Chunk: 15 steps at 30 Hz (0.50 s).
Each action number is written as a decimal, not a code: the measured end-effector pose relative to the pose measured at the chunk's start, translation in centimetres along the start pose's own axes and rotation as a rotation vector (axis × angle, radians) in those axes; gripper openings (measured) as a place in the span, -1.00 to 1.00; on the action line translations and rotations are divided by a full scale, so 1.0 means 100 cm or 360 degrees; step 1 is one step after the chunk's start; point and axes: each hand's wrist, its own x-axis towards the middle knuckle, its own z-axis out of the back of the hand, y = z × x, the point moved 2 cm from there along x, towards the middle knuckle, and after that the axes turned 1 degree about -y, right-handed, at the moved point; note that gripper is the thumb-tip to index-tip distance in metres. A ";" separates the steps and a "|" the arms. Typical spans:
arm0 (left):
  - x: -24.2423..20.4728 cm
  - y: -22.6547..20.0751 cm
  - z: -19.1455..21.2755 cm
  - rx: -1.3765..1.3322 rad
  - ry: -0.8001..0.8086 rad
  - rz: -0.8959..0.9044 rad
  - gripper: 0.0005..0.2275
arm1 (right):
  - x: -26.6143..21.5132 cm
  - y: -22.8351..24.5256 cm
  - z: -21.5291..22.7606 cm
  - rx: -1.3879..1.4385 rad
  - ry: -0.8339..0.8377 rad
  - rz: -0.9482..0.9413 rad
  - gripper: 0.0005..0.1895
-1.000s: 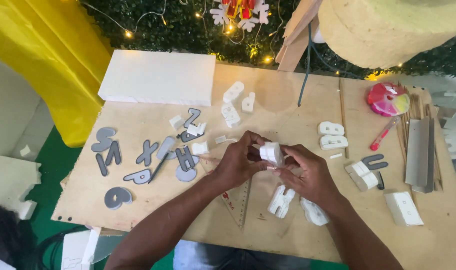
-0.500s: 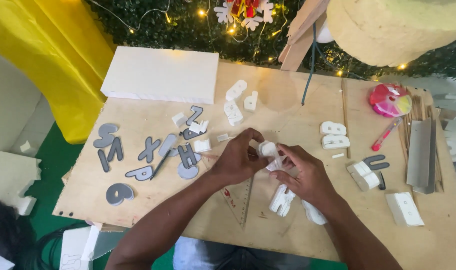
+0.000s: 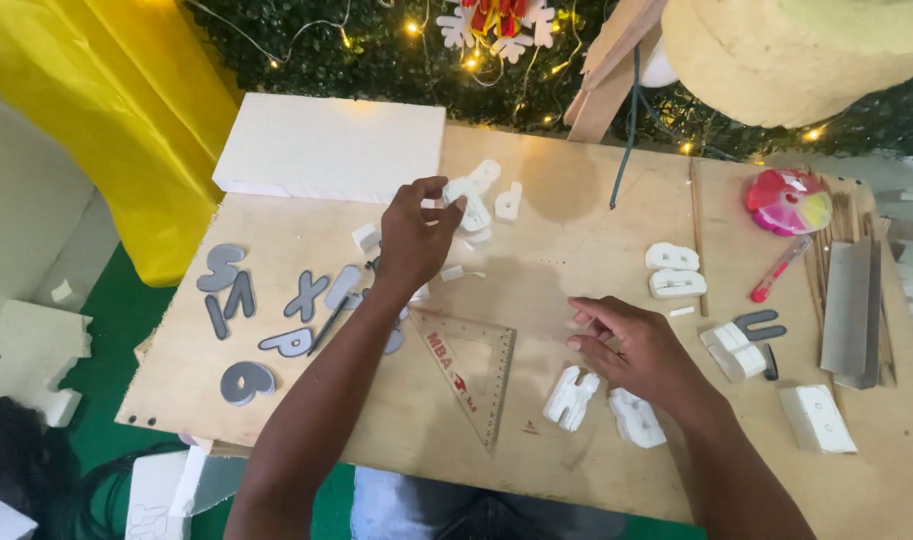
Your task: Assembling small white foam blocks and organizing foam letters on a wooden work surface.
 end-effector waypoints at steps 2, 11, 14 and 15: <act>0.003 0.003 -0.008 0.0004 0.0013 0.0018 -0.62 | -0.001 0.006 0.005 0.0012 0.0030 -0.0029 -0.54; 0.023 0.039 -0.030 0.0436 -0.0027 -0.0149 -0.65 | -0.003 -0.002 0.028 -0.0008 -0.0156 -0.0040 -0.62; 0.026 0.042 -0.034 0.0525 0.0020 -0.0104 -0.63 | -0.010 -0.024 0.049 -0.0095 -0.0445 -0.0026 -0.65; 0.026 0.040 -0.034 0.0549 0.0028 -0.0084 -0.61 | -0.014 -0.033 0.057 -0.0169 -0.0633 -0.0030 -0.64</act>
